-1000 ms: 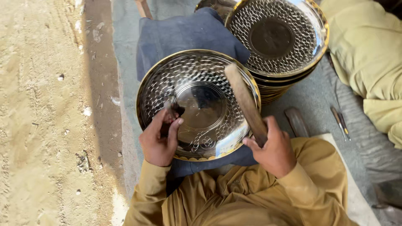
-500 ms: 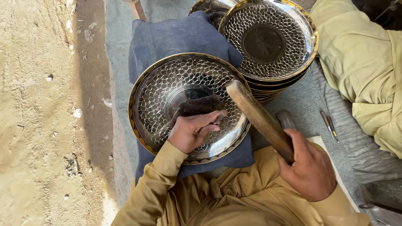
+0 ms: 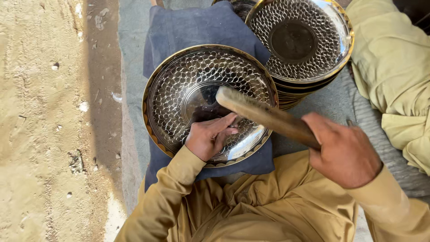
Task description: The person sits on the floor and uses a wooden mallet to hammer a metal plate resting on a cushion, creating a textured pattern. The person repeatedly strikes the surface of the plate while holding it steady with the other hand.
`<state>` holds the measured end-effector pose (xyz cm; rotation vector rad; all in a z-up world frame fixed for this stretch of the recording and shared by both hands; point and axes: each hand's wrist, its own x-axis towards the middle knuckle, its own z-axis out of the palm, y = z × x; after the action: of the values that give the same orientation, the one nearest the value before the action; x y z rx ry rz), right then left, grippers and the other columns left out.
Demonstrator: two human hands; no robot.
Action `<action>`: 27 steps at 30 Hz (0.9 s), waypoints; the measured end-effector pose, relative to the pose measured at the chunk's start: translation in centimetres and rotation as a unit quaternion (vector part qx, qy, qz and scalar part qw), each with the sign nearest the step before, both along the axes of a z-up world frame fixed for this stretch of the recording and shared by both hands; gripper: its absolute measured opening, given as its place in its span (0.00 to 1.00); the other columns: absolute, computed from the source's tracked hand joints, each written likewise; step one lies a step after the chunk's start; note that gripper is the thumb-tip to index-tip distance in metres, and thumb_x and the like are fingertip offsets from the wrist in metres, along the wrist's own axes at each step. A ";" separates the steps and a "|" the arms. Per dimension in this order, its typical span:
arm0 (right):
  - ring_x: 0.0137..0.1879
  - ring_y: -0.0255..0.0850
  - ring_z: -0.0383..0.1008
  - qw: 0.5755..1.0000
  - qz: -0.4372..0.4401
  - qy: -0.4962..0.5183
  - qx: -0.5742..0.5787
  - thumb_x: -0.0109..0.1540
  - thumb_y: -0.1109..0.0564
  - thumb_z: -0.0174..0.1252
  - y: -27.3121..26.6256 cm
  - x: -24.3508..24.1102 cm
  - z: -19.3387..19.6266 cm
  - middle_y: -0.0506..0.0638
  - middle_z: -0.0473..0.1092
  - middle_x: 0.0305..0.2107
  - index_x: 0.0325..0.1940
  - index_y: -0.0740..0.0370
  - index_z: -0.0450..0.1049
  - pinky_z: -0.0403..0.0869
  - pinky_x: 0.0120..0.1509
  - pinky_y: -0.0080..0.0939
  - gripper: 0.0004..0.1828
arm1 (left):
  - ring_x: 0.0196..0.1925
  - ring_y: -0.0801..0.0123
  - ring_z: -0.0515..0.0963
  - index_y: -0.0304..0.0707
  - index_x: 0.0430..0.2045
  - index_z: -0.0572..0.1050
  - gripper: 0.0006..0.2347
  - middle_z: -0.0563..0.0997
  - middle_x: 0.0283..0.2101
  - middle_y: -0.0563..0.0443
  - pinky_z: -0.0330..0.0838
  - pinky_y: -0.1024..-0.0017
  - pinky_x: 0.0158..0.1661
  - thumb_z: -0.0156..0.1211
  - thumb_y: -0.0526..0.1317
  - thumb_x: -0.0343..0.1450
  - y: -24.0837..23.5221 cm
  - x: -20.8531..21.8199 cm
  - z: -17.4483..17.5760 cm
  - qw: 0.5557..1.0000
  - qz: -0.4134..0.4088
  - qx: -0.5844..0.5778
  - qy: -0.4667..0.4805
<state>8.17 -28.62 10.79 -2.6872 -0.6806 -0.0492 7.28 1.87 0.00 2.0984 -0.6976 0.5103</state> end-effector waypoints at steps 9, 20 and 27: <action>0.38 0.66 0.76 0.998 -0.033 0.033 -0.034 0.47 0.59 0.66 -1.1 -1.6 -0.7 0.61 0.76 0.37 0.55 0.57 0.68 0.73 0.39 0.63 0.32 | 0.50 0.55 0.87 0.38 0.59 0.74 0.22 0.82 0.53 0.41 0.83 0.67 0.51 0.65 0.25 0.68 -0.1 0.0 -0.3 0.999 -0.027 -0.006 0.022; 0.37 0.60 0.79 0.951 -0.204 0.044 0.229 0.58 0.58 0.64 0.9 -9.4 -11.5 0.62 0.75 0.32 0.50 0.62 0.70 0.75 0.40 0.53 0.19 | 0.44 0.61 0.86 0.45 0.57 0.77 0.22 0.85 0.49 0.47 0.81 0.63 0.43 0.63 0.29 0.66 0.5 3.3 3.3 0.956 -0.193 0.181 0.129; 0.36 0.59 0.79 0.914 -0.276 -0.023 0.297 0.58 0.54 0.69 3.4 -11.0 -17.2 0.61 0.75 0.30 0.47 0.63 0.67 0.74 0.39 0.52 0.20 | 0.42 0.62 0.87 0.57 0.54 0.78 0.22 0.86 0.47 0.53 0.79 0.61 0.39 0.62 0.30 0.66 -1.4 4.6 3.9 0.911 -0.244 0.308 0.126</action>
<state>-2.80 -25.21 -6.40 -2.1920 0.1085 -0.3980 11.87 0.48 3.87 2.3644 -1.3004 -0.3037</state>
